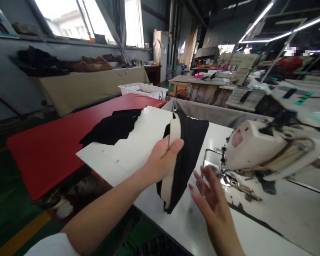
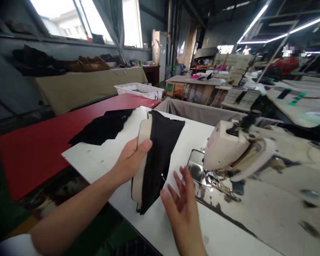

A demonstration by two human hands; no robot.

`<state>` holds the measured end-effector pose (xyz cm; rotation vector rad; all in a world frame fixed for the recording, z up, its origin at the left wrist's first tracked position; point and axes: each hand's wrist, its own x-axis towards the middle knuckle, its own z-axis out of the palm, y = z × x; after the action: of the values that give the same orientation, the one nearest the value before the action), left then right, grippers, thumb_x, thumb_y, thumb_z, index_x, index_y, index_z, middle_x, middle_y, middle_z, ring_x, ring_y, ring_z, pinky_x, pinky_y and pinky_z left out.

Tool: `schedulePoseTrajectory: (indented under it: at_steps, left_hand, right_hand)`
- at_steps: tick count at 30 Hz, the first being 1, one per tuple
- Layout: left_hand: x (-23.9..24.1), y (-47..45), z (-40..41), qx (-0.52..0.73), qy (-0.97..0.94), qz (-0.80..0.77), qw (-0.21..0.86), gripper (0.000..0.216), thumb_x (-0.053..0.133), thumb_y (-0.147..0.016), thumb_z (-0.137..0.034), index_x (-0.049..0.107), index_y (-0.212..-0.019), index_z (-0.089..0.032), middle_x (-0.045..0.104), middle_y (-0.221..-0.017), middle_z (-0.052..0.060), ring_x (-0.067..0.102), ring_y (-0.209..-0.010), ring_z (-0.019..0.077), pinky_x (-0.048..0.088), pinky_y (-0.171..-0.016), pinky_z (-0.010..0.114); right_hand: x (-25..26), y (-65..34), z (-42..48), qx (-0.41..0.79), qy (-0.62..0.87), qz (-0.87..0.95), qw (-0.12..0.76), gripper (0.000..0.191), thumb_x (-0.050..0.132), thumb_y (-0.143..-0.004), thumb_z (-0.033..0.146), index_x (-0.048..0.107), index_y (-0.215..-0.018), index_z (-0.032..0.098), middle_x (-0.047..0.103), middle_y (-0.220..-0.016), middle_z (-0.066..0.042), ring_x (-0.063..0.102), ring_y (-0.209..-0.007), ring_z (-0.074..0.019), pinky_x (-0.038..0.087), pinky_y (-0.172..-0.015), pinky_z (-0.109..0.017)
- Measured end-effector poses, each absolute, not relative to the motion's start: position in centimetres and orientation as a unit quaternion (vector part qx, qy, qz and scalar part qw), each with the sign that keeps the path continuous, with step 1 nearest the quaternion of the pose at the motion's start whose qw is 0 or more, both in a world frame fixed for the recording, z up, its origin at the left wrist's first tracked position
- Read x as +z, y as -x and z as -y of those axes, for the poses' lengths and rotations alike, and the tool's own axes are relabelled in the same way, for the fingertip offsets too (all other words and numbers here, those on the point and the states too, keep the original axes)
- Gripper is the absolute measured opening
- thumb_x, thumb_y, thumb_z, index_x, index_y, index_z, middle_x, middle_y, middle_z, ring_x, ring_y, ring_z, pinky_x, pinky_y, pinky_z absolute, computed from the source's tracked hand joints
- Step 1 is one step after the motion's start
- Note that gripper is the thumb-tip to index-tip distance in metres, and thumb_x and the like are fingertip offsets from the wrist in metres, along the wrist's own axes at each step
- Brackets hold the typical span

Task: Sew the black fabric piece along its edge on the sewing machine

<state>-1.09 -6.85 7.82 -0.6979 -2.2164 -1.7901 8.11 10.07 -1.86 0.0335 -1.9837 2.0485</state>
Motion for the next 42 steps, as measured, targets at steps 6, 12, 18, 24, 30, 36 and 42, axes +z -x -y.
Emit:
schedulePoseTrajectory:
  at_steps: [6, 12, 18, 24, 30, 36, 42]
  left_hand:
    - [7.2, -0.1, 6.5, -0.785, 0.121, 0.606, 0.047, 0.039, 0.064, -0.081, -0.051, 0.06, -0.102, -0.018, 0.063, -0.077, 0.003, 0.064, -0.079, 0.0215, 0.055, -0.064, 0.027]
    - [6.0, 1.3, 6.7, -0.839, 0.03, 0.532, 0.109, 0.03, 0.066, -0.081, -0.038, 0.06, -0.101, -0.017, 0.062, -0.073, 0.003, 0.063, -0.077, 0.0208, 0.057, -0.072, 0.031]
    - [2.0, 4.0, 7.6, -0.651, -0.017, 0.741, 0.161, 0.066, 0.067, -0.077, -0.028, 0.038, -0.135, -0.013, 0.058, -0.099, 0.009, 0.056, -0.084, 0.02, 0.05, -0.084, 0.039]
    - [3.1, -1.3, 4.1, -0.448, 0.4, 0.784, 0.157, 0.039, 0.039, -0.096, -0.019, 0.05, -0.132, -0.027, 0.053, -0.111, 0.006, 0.052, -0.101, 0.0158, 0.046, -0.088, 0.028]
    - [2.8, -2.8, 1.5, -0.507, 0.364, 0.739, 0.255, 0.033, 0.053, -0.09, -0.01, 0.06, -0.119, -0.024, 0.054, -0.1, 0.005, 0.053, -0.09, 0.0128, 0.048, -0.08, 0.023]
    - [3.2, -2.7, 1.6, -0.565, 0.362, 0.703, 0.236, 0.017, 0.061, -0.084, -0.005, 0.065, -0.094, -0.018, 0.064, -0.09, 0.002, 0.061, -0.085, 0.0115, 0.051, -0.079, 0.02]
    - [4.0, -2.8, 1.9, -0.53, 0.39, 0.711, 0.249, 0.017, 0.062, -0.083, -0.004, 0.068, -0.093, -0.016, 0.069, -0.089, 0.001, 0.065, -0.082, 0.0088, 0.053, -0.078, 0.014]
  right_hand:
    - [-1.7, -6.4, -7.5, 0.765, 0.075, 0.638, 0.052, 0.043, 0.067, -0.079, 0.049, 0.061, -0.105, 0.016, 0.062, -0.072, -0.003, 0.062, -0.073, -0.0194, 0.055, -0.066, -0.03]
    - [0.6, -7.8, -9.4, 0.837, 0.085, 0.54, 0.025, 0.038, 0.056, -0.084, 0.05, 0.066, -0.096, 0.015, 0.068, -0.098, -0.01, 0.065, -0.094, -0.0271, 0.058, -0.073, -0.037]
    - [1.7, -8.5, -10.1, 0.876, 0.108, 0.465, 0.069, 0.039, 0.053, -0.085, 0.048, 0.064, -0.107, 0.018, 0.065, -0.114, -0.01, 0.059, -0.114, -0.0266, 0.053, -0.097, -0.045]
    - [1.9, -8.5, -9.3, 0.851, 0.075, 0.495, 0.158, 0.043, 0.041, -0.09, 0.043, 0.062, -0.115, 0.015, 0.068, -0.104, -0.011, 0.063, -0.106, -0.0271, 0.051, -0.097, -0.047]
    - [0.3, -8.9, -8.3, 0.762, 0.067, 0.603, 0.227, 0.035, 0.063, -0.082, 0.035, 0.063, -0.114, 0.02, 0.067, -0.106, -0.007, 0.064, -0.098, -0.0215, 0.056, -0.084, -0.032]
    - [1.5, -8.6, -9.1, 0.676, 0.066, 0.66, 0.32, 0.013, 0.061, -0.08, 0.025, 0.073, -0.082, 0.02, 0.068, -0.075, -0.003, 0.063, -0.068, -0.0178, 0.055, -0.063, -0.026]
    - [0.9, -8.3, -9.9, 0.597, 0.012, 0.705, 0.384, 0.015, 0.061, -0.082, 0.017, 0.072, -0.088, 0.024, 0.069, -0.086, 0.001, 0.064, -0.078, -0.0145, 0.052, -0.071, -0.02]
